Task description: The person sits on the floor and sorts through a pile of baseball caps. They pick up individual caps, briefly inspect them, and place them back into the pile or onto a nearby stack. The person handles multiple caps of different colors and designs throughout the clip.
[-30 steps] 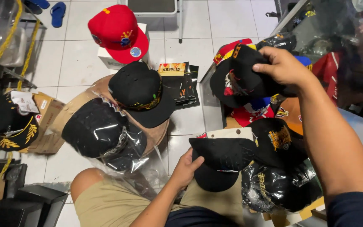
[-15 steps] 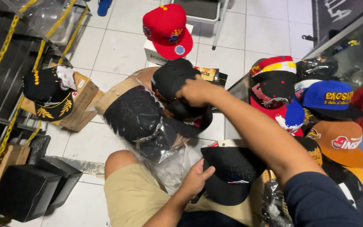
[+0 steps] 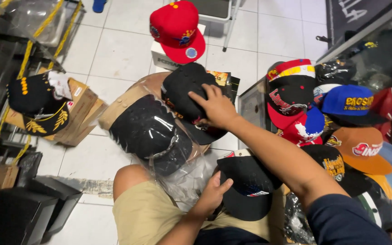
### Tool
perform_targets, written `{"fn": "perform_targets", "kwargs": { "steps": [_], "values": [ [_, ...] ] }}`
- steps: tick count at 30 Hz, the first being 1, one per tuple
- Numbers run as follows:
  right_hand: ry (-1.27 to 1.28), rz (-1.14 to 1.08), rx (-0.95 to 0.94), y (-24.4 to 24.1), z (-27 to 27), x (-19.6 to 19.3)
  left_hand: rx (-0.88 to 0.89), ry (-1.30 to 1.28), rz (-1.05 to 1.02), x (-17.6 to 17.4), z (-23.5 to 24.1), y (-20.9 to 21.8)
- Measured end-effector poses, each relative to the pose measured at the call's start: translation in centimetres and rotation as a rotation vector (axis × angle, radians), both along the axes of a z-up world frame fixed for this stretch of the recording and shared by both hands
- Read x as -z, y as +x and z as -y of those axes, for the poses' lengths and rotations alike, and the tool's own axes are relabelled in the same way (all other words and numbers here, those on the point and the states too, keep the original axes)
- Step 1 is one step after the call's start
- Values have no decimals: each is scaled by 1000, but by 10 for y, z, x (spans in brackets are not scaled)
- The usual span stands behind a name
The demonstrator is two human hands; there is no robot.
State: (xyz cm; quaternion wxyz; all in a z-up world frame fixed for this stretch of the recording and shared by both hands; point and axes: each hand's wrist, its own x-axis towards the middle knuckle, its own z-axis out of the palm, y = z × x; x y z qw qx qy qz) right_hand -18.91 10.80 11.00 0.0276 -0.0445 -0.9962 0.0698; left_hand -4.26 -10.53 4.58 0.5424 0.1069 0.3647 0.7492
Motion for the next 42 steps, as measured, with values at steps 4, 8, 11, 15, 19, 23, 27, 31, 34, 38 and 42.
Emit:
{"fn": "perform_targets", "kwargs": {
  "steps": [4,8,11,15,19,23,27,31,34,38,42],
  "values": [
    [160,-106,-143,-7,-3,-2,-12,-19,88,-11,-1,-4],
    [-90,-87,-239,-5,-20,-5,-25,-112,60,2,-2,-7],
    [-328,-1,-206,23,-30,-43,-45,-182,98,-21,-3,-16],
    [-418,-8,-125,110,-56,-90,-75,-290,61,-26,-13,-26],
    [-808,-252,568,214,-74,-63,-156,-147,201,-24,-41,-29],
    [-1246,-589,1233,297,-56,14,-174,48,234,-28,-85,-19],
    [-1854,-800,1210,312,-16,40,-179,-108,153,-43,-133,9],
    [-1898,-1003,1259,317,-28,63,-76,-115,142,-56,-152,22],
    [-1849,-1019,1251,305,-37,50,-51,-125,176,-51,-158,18],
    [-1796,-981,1287,287,-38,34,-60,-141,208,-36,-161,12],
    [-1655,-953,1360,282,-44,51,-86,-143,251,-29,-162,8]
  ]
}}
